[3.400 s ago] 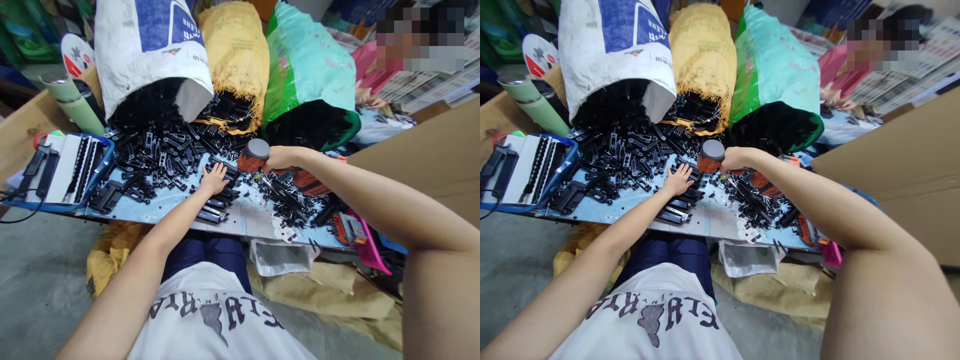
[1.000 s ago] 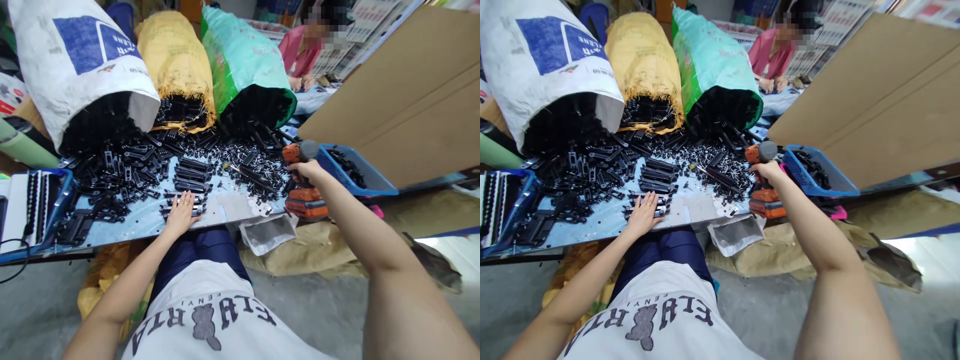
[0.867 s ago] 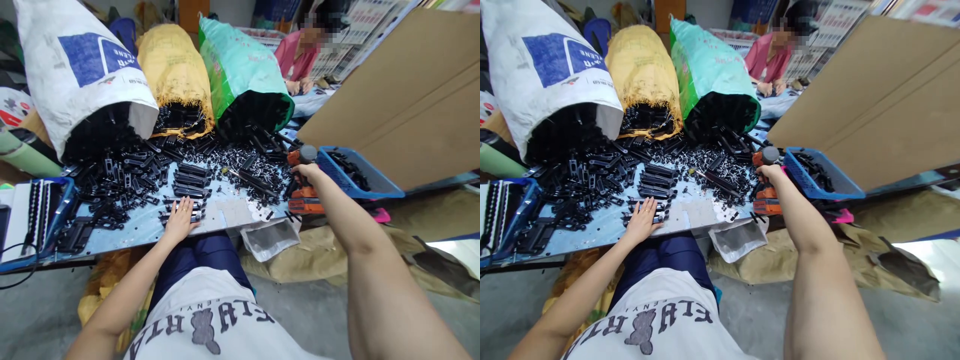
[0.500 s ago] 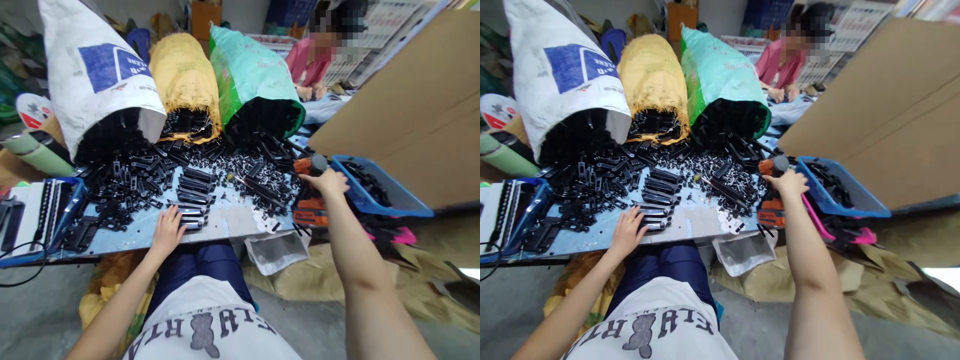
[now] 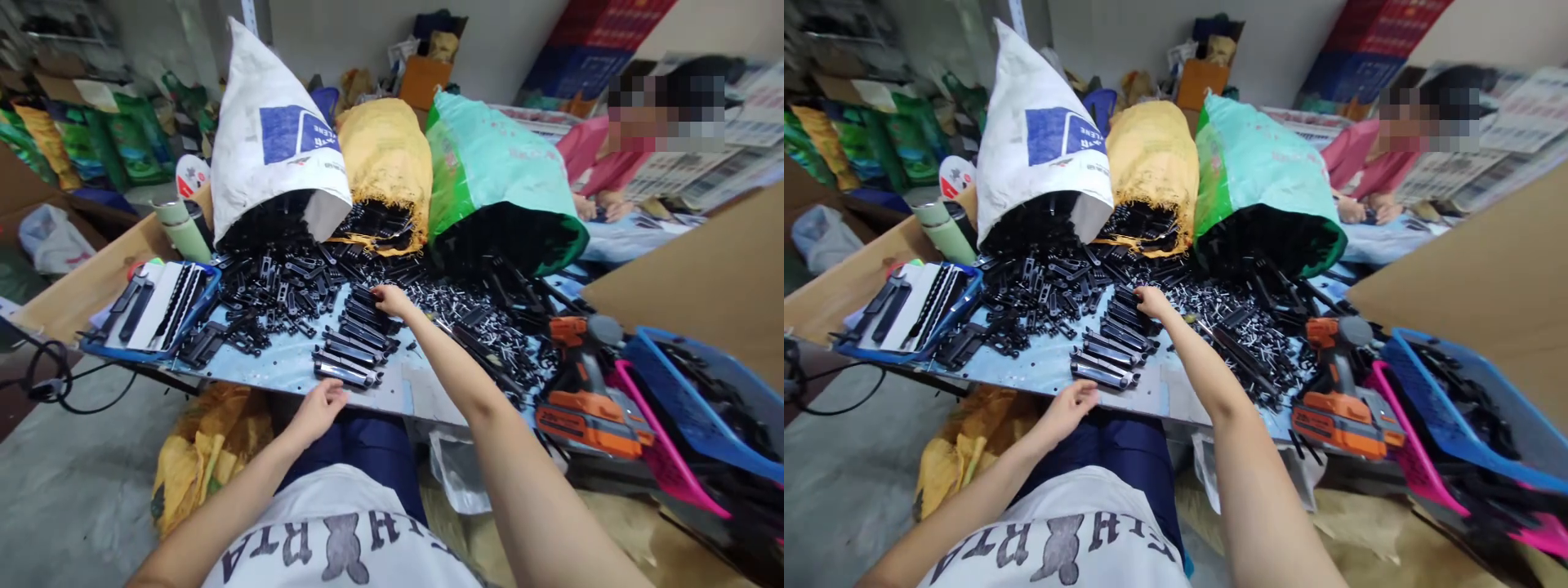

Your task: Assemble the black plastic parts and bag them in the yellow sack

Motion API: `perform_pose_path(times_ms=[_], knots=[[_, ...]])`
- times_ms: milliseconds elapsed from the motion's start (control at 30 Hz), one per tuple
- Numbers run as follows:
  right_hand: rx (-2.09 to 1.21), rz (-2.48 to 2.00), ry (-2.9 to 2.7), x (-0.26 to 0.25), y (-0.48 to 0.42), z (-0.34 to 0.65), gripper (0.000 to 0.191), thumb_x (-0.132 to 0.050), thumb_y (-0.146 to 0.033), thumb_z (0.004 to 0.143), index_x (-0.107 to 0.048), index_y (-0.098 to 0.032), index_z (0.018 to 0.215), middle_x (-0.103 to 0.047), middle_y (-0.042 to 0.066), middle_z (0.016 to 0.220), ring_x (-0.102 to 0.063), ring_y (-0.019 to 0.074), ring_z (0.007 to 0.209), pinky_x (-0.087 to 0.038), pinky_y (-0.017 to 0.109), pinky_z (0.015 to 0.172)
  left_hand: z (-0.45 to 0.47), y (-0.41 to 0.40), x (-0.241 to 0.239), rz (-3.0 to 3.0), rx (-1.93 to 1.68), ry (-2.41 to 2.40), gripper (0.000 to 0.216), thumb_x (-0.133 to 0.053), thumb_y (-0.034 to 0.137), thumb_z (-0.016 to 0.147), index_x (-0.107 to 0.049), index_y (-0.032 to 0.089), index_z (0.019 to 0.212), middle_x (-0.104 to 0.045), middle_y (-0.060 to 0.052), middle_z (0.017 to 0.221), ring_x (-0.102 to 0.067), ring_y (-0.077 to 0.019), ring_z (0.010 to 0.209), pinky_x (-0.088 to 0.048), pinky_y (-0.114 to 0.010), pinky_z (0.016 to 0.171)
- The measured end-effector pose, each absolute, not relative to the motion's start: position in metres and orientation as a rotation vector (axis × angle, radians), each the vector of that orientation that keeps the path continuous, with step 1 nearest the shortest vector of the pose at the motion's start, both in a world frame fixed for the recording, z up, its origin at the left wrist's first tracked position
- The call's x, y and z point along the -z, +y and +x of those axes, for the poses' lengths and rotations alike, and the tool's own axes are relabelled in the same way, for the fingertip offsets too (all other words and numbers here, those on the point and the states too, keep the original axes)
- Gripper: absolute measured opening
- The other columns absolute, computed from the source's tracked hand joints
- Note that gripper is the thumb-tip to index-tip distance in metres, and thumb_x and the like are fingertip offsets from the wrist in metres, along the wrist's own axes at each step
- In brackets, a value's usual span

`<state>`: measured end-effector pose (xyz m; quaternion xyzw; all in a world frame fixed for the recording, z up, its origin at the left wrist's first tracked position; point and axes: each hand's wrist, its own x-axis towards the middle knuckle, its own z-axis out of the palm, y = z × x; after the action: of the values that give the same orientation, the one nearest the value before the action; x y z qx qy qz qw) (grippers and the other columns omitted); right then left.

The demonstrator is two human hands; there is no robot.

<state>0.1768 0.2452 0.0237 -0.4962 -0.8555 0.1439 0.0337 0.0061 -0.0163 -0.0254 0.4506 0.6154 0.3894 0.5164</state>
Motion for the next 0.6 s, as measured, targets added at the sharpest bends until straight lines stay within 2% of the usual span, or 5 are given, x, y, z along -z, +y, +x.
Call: perform_pose_path(times_ms=[100,167,233,400,600], knots=[[-0.628,-1.509,-2.665,-0.035,0.257,0.182,0.052,-0.071,-0.024,0.067,-0.060,-0.017,0.117,-0.067,0.008,0.104,-0.061,0.0192,0.092,-0.045,0.028,0.085,0.019,-0.023,0.027,0.459,-0.900,1.227,0.045,-0.069,0.042,0.072,-0.054,0.016,0.105,-0.060,-0.013,0.107,-0.061,-0.0203,0.092,-0.049,-0.033,0.079],[-0.991,-1.565,-2.545,-0.036,0.258,0.181,0.071,-0.079,-0.035,0.059,-0.055,-0.016,0.123,-0.064,0.011,0.111,-0.061,0.0205,0.095,-0.045,0.030,0.087,0.025,-0.017,0.024,0.205,-0.939,1.169,0.048,-0.069,0.046,0.072,-0.053,0.015,0.104,-0.057,-0.015,0.111,-0.062,-0.0200,0.091,-0.049,-0.033,0.081],[-1.321,-1.619,-2.362,-0.031,0.249,0.175,0.080,-0.080,-0.044,0.055,-0.054,-0.015,0.125,-0.061,0.014,0.118,-0.059,0.0229,0.100,-0.045,0.034,0.089,0.030,-0.006,0.020,0.081,-0.956,1.201,0.049,-0.068,0.050,0.071,-0.054,0.014,0.102,-0.057,-0.016,0.109,-0.062,-0.0201,0.087,-0.050,-0.033,0.079],[-1.581,-1.545,-2.287,-0.011,0.206,0.166,0.058,-0.074,-0.050,0.061,-0.062,-0.016,0.107,-0.066,0.010,0.107,-0.061,0.0227,0.095,-0.048,0.033,0.085,0.034,0.006,0.017,0.109,-0.982,1.309,0.040,-0.068,0.050,0.070,-0.063,0.013,0.086,-0.066,-0.010,0.085,-0.063,-0.0189,0.077,-0.049,-0.030,0.071],[-1.789,-1.415,-1.985,0.009,0.157,0.174,0.063,-0.073,-0.054,0.054,-0.058,-0.015,0.101,-0.067,0.005,0.090,-0.062,0.0216,0.086,-0.050,0.033,0.080,0.045,0.008,0.018,0.096,-1.352,1.077,0.040,-0.079,0.038,0.060,-0.065,0.014,0.088,-0.069,-0.007,0.074,-0.065,-0.0183,0.066,-0.052,-0.030,0.062]])
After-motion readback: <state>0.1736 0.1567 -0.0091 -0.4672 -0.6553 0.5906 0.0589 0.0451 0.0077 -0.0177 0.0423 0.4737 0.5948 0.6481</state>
